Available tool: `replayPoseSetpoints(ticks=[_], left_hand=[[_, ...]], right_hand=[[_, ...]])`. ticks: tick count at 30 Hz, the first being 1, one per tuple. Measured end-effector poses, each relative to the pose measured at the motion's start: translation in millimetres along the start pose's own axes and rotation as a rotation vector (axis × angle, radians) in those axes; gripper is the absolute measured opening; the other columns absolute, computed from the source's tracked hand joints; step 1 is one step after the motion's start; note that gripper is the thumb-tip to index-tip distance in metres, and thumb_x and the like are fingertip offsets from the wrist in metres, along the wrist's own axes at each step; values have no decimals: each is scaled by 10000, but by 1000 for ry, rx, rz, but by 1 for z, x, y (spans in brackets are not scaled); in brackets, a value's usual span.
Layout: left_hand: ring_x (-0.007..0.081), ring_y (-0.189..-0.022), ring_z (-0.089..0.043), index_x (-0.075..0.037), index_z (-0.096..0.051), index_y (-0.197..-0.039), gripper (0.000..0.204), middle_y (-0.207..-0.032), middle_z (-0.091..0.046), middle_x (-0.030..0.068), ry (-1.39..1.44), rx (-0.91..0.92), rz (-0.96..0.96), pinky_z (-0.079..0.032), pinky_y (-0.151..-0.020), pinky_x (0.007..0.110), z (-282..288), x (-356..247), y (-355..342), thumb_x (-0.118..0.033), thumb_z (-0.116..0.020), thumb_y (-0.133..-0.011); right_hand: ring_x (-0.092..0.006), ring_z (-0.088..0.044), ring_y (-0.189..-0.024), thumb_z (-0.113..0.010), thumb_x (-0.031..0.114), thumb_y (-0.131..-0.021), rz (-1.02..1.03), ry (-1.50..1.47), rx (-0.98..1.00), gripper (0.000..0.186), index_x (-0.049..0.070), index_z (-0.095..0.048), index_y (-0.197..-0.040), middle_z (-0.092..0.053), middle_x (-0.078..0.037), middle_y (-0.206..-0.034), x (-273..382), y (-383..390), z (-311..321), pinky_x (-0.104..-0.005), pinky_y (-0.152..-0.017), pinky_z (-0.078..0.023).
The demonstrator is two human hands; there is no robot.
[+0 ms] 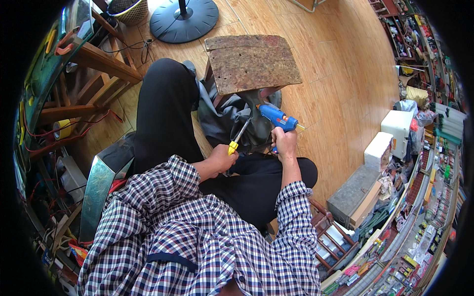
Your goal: The person sits on the floor and uses a soldering iron and a hot glue gun to repair a shoe placed on a small wooden stool. They apply heat and glue to the shoe's sole area, then briefly handle a multimeter and wires.
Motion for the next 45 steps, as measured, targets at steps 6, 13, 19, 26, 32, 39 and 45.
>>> replayPoseSetpoints(ticks=[6,13,19,26,32,39,45], left_hand=[[110,-479,-475,-52,-686,-1046,134,-813,-641,34,-1,-1,-9,-376,-438,294,-1,1,-2,-170,-628,-1017],[107,-486,-479,-54,-685,-1045,126,-811,-640,33,-1,-5,-12,-367,-436,291,-1,0,-1,-158,-621,-1012],[108,-486,-480,-52,-686,-1037,126,-813,-642,34,21,4,-8,-367,-438,294,-1,0,0,-161,-628,-1012],[115,-494,-489,-42,-685,-1045,127,-826,-647,43,5,2,6,-377,-444,298,0,-2,2,-150,-628,-1014],[116,-494,-489,-35,-686,-1045,127,-825,-647,46,13,1,-6,-376,-445,298,0,-1,-1,-141,-629,-1008],[113,-491,-487,-37,-688,-1016,115,-813,-643,42,34,1,-6,-371,-442,297,0,-2,0,-140,-639,-995],[112,-493,-482,-39,-680,-1035,115,-827,-640,43,15,2,-16,-372,-442,295,0,-2,0,-135,-626,-1002]], right_hand=[[-124,-601,-527,-609,114,-838,7,-22,-14,113,16,-665,-827,-672,-55,-696,-5,-1,4,-265,-473,-478],[-132,-623,-550,-615,119,-826,2,25,2,141,0,-686,-854,-708,-76,-737,3,3,3,-270,-474,-483],[-128,-598,-523,-614,123,-815,14,12,-22,126,13,-654,-769,-653,-54,-679,-2,0,3,-271,-467,-476],[-122,-567,-494,-605,114,-818,14,24,-15,120,27,-616,-736,-606,-35,-633,-3,-3,2,-269,-460,-461],[-120,-554,-484,-601,110,-821,5,17,-3,119,35,-609,-728,-594,-29,-623,-3,-2,1,-268,-462,-460],[-125,-592,-512,-608,121,-826,13,11,-13,116,20,-657,-796,-652,-47,-675,-4,-2,3,-264,-469,-473],[-126,-608,-527,-613,128,-819,27,48,-9,136,11,-677,-845,-680,-55,-712,4,2,3,-267,-476,-485]])
Point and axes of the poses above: each hand's wrist, its own y-axis away from the middle knuckle, its own z-axis out of the back of the hand, x = y × z, the point moved 10 cm from there along -y, towards the middle knuckle
